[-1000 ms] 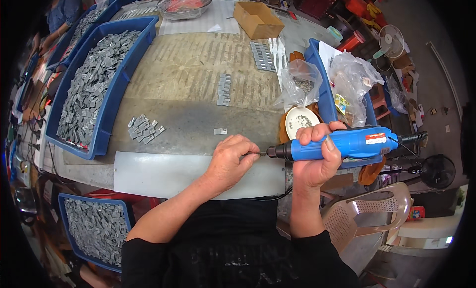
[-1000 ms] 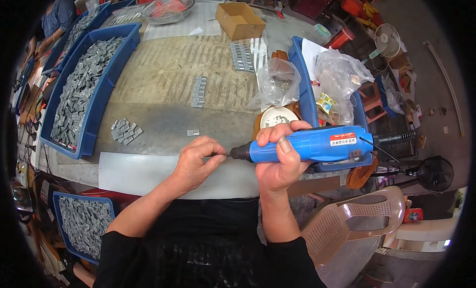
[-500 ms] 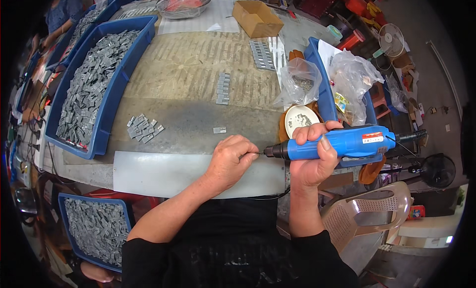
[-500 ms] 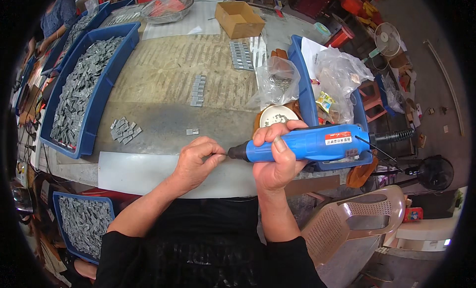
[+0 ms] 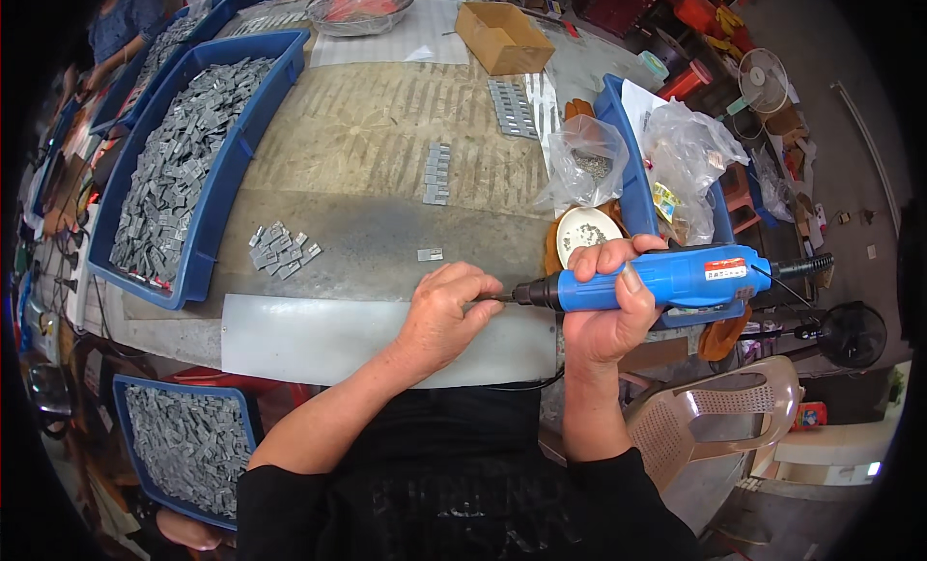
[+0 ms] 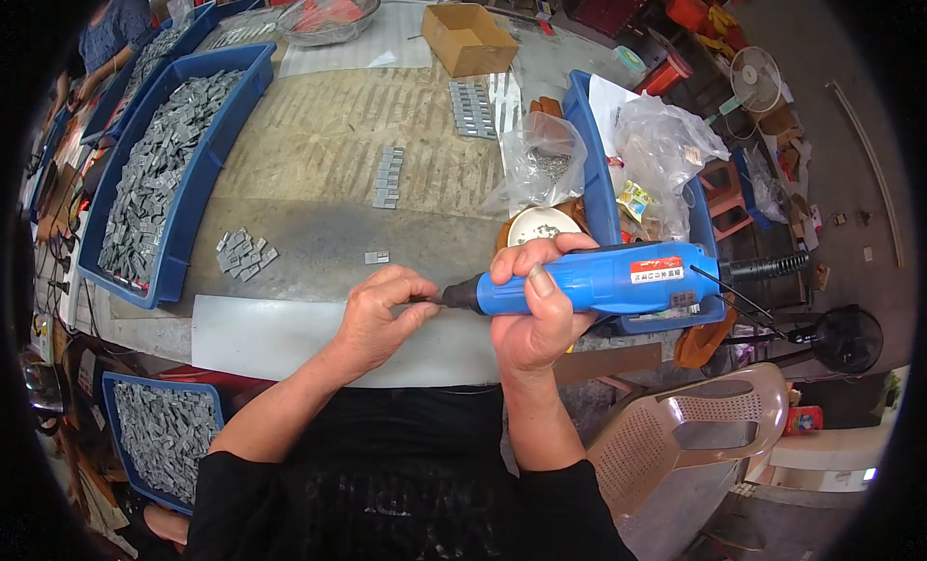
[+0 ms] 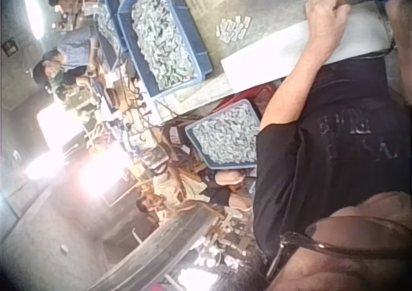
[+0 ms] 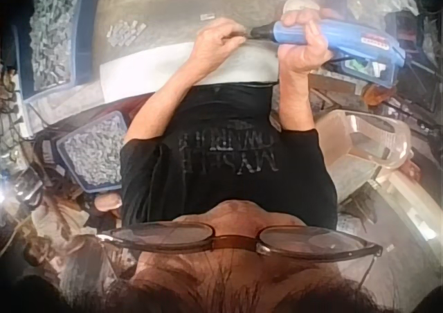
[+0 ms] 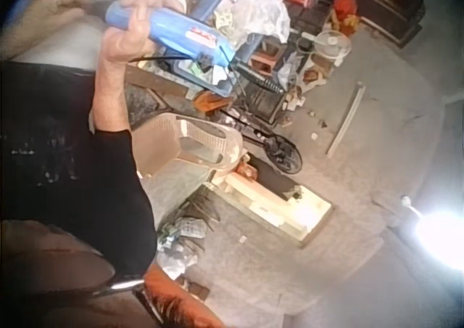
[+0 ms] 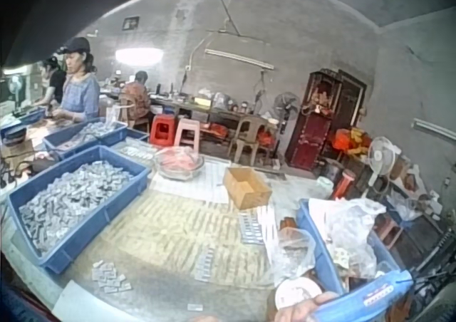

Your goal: Using an electric screwdriver to assemble small metal components on a workbench in a factory setting.

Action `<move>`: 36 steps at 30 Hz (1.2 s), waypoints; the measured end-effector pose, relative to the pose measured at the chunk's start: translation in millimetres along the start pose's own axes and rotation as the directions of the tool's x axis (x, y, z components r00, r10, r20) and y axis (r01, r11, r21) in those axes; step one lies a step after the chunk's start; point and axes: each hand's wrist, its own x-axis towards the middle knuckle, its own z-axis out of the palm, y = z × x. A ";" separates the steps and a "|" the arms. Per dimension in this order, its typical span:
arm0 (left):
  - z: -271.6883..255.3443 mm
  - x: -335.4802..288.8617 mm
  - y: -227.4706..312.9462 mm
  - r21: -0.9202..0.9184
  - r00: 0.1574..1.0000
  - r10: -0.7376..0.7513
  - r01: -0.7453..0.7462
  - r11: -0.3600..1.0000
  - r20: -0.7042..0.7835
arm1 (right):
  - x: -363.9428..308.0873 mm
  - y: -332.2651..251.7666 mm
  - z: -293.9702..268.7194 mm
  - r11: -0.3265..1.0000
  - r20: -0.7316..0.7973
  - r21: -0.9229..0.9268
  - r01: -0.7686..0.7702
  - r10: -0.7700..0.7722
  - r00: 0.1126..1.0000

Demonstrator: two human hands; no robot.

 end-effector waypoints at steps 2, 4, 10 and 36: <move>-4.2 -0.2 0.4 0.041 0.998 0.043 -0.042 0.998 -0.036 | 0.3 -0.9 1.3 1.000 0.005 0.010 0.000 0.000 1.000; -15.4 0.9 -2.0 0.133 0.988 0.132 -0.122 0.984 -0.075 | 1.0 -0.3 1.8 1.000 0.010 0.011 0.009 -0.009 1.000; -50.1 6.3 -20.2 0.457 0.999 0.005 0.016 0.889 -0.045 | 4.5 6.8 12.8 0.998 0.068 0.037 0.046 -0.049 0.997; -41.3 13.6 -42.5 0.491 0.997 -0.077 0.076 0.868 -0.018 | 6.9 69.7 48.0 0.980 0.185 -0.177 -0.092 0.125 0.975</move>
